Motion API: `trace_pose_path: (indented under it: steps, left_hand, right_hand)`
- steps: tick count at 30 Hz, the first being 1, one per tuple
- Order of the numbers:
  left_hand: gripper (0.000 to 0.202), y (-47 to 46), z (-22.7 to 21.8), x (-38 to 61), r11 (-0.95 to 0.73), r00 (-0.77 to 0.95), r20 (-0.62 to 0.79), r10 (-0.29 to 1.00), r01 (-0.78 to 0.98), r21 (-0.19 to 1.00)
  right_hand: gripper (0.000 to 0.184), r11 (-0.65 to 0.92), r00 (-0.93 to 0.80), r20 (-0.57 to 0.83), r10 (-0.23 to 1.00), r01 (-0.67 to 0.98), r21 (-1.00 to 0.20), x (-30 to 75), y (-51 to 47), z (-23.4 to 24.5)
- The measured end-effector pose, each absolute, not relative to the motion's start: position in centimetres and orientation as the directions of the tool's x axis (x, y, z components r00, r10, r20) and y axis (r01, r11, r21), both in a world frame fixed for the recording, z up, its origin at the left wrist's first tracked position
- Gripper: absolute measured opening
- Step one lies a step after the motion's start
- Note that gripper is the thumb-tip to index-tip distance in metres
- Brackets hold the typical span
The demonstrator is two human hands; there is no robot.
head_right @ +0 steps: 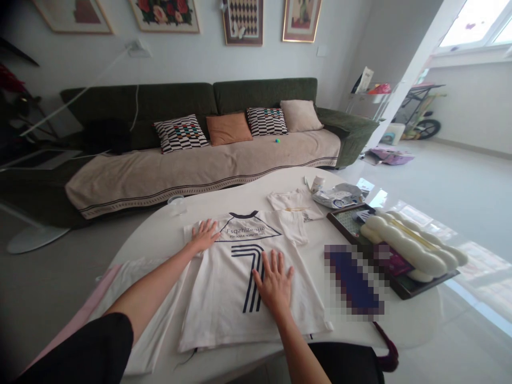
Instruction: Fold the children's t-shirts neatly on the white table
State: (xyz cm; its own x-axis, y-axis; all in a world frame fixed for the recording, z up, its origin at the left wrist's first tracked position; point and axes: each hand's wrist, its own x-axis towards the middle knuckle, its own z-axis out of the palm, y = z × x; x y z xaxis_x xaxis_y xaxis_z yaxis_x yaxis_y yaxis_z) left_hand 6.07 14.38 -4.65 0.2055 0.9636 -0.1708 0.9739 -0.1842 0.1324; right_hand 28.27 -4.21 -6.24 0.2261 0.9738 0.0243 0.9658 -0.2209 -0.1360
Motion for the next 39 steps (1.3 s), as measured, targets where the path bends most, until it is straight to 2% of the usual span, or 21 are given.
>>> trace_pose_path:
  steps: [2, 4, 6, 8, 12, 17, 21, 24, 26, 29, 30, 31, 33, 34, 39]
  left_hand:
    - [0.061, 12.4, -3.7, 7.2, -0.237, 0.250, -0.087, 0.964, 0.962, 0.132]
    - [0.061, 8.7, -3.6, 8.0, -0.364, 0.360, 0.053, 0.931, 0.921, 0.139]
    - [0.061, 4.2, -4.6, 8.1, -0.472, 0.455, 0.134, 0.880, 0.868, 0.154]
    - [0.060, 0.2, -5.9, 7.5, -0.487, 0.470, 0.127, 0.873, 0.854, 0.185]
    - [0.058, -3.5, -7.6, 6.5, -0.409, 0.397, 0.096, 0.913, 0.888, 0.210]
    - [0.060, -4.9, -6.9, 6.8, -0.380, 0.377, 0.060, 0.924, 0.893, 0.243]
    - [0.068, -6.8, -6.2, 6.6, -0.403, 0.428, -0.007, 0.904, 0.856, 0.322]
    - [0.059, -5.1, -4.7, 5.5, -0.430, 0.495, -0.065, 0.866, 0.806, 0.406]
    - [0.043, -1.9, -3.3, 4.2, -0.382, 0.448, -0.057, 0.892, 0.816, 0.434]
    - [0.040, 4.2, -1.4, 1.9, -0.260, 0.291, -0.012, 0.957, 0.873, 0.412]
    - [0.043, 6.1, -1.1, 1.2, -0.211, 0.232, -0.004, 0.973, 0.893, 0.399]
    - [0.045, 7.6, -0.9, 0.5, -0.161, 0.176, -0.005, 0.984, 0.909, 0.385]
    - [0.050, 9.7, -1.2, -0.5, -0.073, 0.088, -0.024, 0.996, 0.931, 0.357]
    - [0.051, 10.3, -1.5, -0.8, -0.046, 0.065, -0.042, 0.997, 0.938, 0.344]
    - [0.060, 11.3, -3.9, -0.4, -0.038, 0.074, -0.119, 0.990, 0.959, 0.280]
  right_hand:
    - [0.060, -0.229, 0.232, 0.005, 0.973, 0.964, -0.135, 28.2, -4.3, -6.0]
    - [0.060, -0.231, 0.233, 0.000, 0.972, 0.963, -0.138, 28.2, -4.3, -6.0]
    - [0.060, -0.221, 0.225, 0.018, 0.974, 0.965, -0.145, 28.2, -4.4, -6.1]
    - [0.060, -0.211, 0.219, 0.041, 0.975, 0.966, -0.148, 28.3, -4.3, -6.3]
    - [0.060, -0.211, 0.218, 0.039, 0.975, 0.968, -0.136, 28.1, -4.3, -6.3]
    - [0.058, -0.185, 0.187, 0.001, 0.982, 0.976, -0.119, 28.6, -4.9, -6.6]
    - [0.056, -0.143, 0.139, -0.034, 0.990, 0.982, -0.126, 29.9, -5.5, -6.0]
    - [0.055, -0.160, 0.170, 0.046, 0.984, 0.974, -0.162, 28.8, -6.5, -3.3]
    - [0.047, -0.096, 0.125, 0.108, 0.986, 0.966, -0.242, 26.2, -8.1, -1.1]
    - [0.024, 0.182, -0.161, 0.086, 0.983, 0.860, -0.476, 20.2, -11.8, 0.7]
    - [0.023, 0.279, -0.274, 0.089, 0.958, 0.802, -0.528, 18.1, -13.2, 0.5]
    - [0.031, 0.344, -0.362, 0.078, 0.929, 0.766, -0.543, 16.2, -14.4, -0.1]
    - [0.051, 0.372, -0.398, 0.058, 0.916, 0.783, -0.498, 13.5, -16.3, -2.0]
    - [0.052, 0.379, -0.400, 0.056, 0.915, 0.800, -0.465, 12.6, -16.9, -3.2]
    - [0.007, 0.410, -0.370, 0.179, 0.912, 0.843, -0.348, 12.4, -17.1, -7.8]
